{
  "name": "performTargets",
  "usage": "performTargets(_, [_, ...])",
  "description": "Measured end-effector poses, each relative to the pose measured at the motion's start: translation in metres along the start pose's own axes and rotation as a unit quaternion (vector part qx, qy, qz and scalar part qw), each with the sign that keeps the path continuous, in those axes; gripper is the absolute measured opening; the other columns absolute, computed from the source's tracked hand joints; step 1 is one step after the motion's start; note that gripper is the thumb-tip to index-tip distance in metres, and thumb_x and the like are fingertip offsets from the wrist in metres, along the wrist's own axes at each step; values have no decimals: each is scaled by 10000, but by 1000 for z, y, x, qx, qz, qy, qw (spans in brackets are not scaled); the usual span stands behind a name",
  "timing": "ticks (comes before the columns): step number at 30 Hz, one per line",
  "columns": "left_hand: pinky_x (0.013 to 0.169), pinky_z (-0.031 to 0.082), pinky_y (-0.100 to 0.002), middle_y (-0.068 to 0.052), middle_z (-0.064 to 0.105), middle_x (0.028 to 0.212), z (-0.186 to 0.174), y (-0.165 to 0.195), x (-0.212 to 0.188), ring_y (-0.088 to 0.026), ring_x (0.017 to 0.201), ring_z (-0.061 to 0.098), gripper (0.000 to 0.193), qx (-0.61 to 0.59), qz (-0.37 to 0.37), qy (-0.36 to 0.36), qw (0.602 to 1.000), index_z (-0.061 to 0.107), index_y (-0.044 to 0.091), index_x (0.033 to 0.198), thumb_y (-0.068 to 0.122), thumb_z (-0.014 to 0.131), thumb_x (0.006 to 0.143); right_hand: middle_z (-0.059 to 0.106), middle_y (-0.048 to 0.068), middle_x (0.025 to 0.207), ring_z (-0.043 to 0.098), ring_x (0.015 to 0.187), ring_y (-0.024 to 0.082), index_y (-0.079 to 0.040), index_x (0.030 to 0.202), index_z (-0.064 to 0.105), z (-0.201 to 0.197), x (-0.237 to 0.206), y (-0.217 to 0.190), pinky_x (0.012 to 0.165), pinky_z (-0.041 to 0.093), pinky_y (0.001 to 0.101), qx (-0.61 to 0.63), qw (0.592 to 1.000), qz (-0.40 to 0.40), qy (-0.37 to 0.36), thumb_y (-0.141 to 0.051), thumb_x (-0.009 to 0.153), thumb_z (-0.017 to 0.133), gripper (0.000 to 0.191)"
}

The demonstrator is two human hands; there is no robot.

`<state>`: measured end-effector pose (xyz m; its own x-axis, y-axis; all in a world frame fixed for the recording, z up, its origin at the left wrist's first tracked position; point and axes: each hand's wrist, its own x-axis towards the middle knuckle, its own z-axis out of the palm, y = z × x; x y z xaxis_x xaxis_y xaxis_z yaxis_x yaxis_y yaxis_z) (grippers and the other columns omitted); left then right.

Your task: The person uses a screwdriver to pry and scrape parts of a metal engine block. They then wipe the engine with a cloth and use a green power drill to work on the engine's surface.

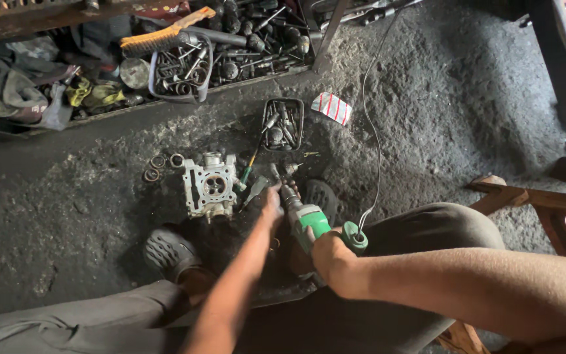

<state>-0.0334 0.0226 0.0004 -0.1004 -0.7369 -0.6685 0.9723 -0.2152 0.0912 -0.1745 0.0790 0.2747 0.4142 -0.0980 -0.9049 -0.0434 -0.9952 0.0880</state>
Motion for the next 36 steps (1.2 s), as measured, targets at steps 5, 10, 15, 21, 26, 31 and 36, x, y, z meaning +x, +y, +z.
performTargets(5, [621,587,-421,-130,676,733,6,-9,-12,-280,625,675,357,21,-2,-26,999,629,47,913,403,600,917,582,242,1406,678,1100,371,139,1603,241,3,8,-1,881,532,549,2,997,50,56,-256,908,700,922])
performTargets(10, [568,564,-366,-66,634,695,8,-18,-32,-215,570,632,325,-9,-35,37,999,596,94,848,332,808,909,460,254,1485,632,1162,389,118,1575,244,-1,5,1,895,530,547,-19,999,5,39,-249,868,746,941])
performTargets(15, [623,569,-360,-79,645,688,1,-8,-30,-219,606,651,277,136,-50,54,988,617,88,796,270,821,842,656,218,1329,663,1132,405,62,1421,568,-1,3,-2,888,533,558,-50,998,-21,37,-244,889,705,629])
performTargets(21, [689,577,-344,-121,701,743,0,-2,-19,-237,655,687,231,252,-24,5,968,654,39,810,251,742,837,670,159,1330,674,1131,378,-45,1341,698,11,31,-15,791,593,525,-130,990,-61,-9,-261,923,679,471])
performTargets(26, [702,566,-332,-105,697,736,3,2,-16,-226,675,690,213,270,10,-26,963,680,33,845,242,709,826,649,118,1354,636,1197,382,-109,1351,688,12,48,-19,835,563,558,-115,987,-99,-55,-327,945,669,462])
performTargets(31, [773,565,-364,-150,702,845,8,29,-28,-271,787,695,417,475,70,-16,877,708,-3,936,400,721,831,726,106,1190,689,1089,350,-87,1236,761,-7,13,-3,850,555,556,-13,999,-43,26,-250,833,760,435])
performTargets(36, [904,548,-412,-281,715,1068,41,110,-62,-364,986,683,828,848,99,99,511,752,-76,1051,728,727,852,753,157,952,754,821,334,96,1372,451,-39,-45,37,691,606,425,191,970,-50,143,-151,779,739,704])
